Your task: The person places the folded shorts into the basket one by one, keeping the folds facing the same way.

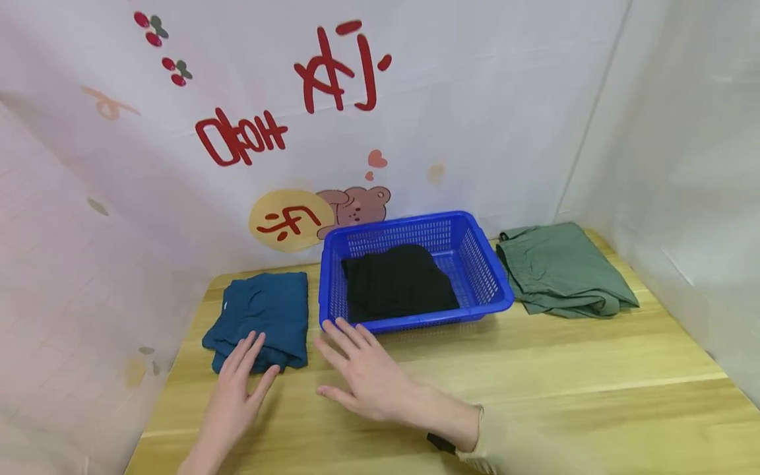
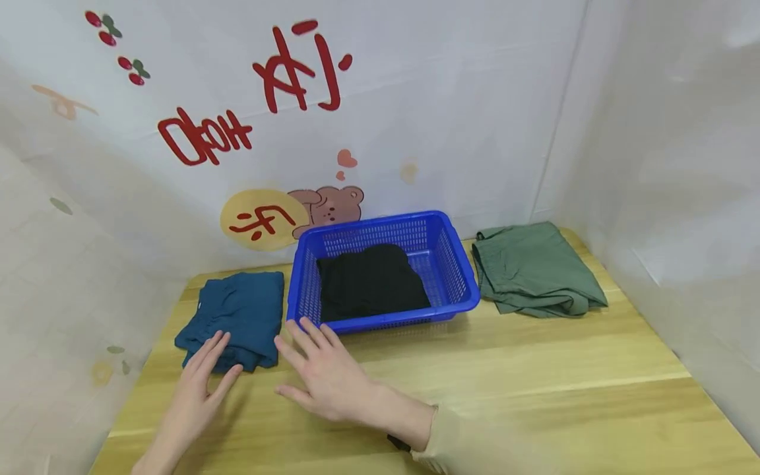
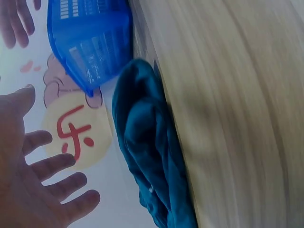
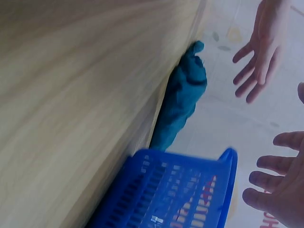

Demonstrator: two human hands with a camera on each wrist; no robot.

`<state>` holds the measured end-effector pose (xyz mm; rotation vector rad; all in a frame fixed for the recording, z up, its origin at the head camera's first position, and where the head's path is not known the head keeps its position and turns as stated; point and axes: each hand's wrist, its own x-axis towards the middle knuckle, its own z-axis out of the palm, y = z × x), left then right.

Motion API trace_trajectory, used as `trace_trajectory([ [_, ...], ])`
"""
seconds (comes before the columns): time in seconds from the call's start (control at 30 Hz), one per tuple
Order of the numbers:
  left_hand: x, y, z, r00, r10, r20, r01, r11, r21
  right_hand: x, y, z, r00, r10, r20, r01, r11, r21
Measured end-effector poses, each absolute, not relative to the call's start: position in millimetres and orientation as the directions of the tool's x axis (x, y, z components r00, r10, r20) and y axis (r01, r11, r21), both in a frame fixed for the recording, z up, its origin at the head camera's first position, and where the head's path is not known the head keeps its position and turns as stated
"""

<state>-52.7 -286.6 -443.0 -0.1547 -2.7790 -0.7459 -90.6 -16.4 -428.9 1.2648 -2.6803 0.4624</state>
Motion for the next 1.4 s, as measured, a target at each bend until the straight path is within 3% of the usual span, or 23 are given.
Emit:
trace_trajectory([
  [0.27,-57,-312,-446,-0.981,-0.016,0.194,0.092,0.841,0.534,-79,-42,-439,-0.559,-0.791,0.247,-0.829,0.539,-0.149],
  [0.47,-68,-334,-449,-0.986,-0.053,0.157,0.04,0.842,0.538,-85,-66,-447,-0.547,-0.81,0.213,-0.837,0.52,-0.171],
  [0.73,-77,-356,-448,-0.992,-0.102,0.078,-0.044,0.841,0.539,-105,-89,-459,-0.649,-0.754,0.107,-0.737,0.588,-0.333],
  [1.07,-96,-369,-441,-0.991,-0.125,0.045,-0.083,0.842,0.533,-126,-108,-468,-0.735,-0.673,0.087,-0.653,0.667,-0.36],
  [1.27,-121,-377,-446,-0.984,-0.147,-0.102,-0.178,0.855,0.488,-138,-120,-467,-0.777,-0.63,-0.018,-0.55,0.692,-0.468],
  [1.4,-127,-381,-461,-0.969,-0.17,-0.182,-0.237,0.855,0.462,-136,-123,-474,-0.778,-0.623,-0.086,-0.514,0.709,-0.483],
])
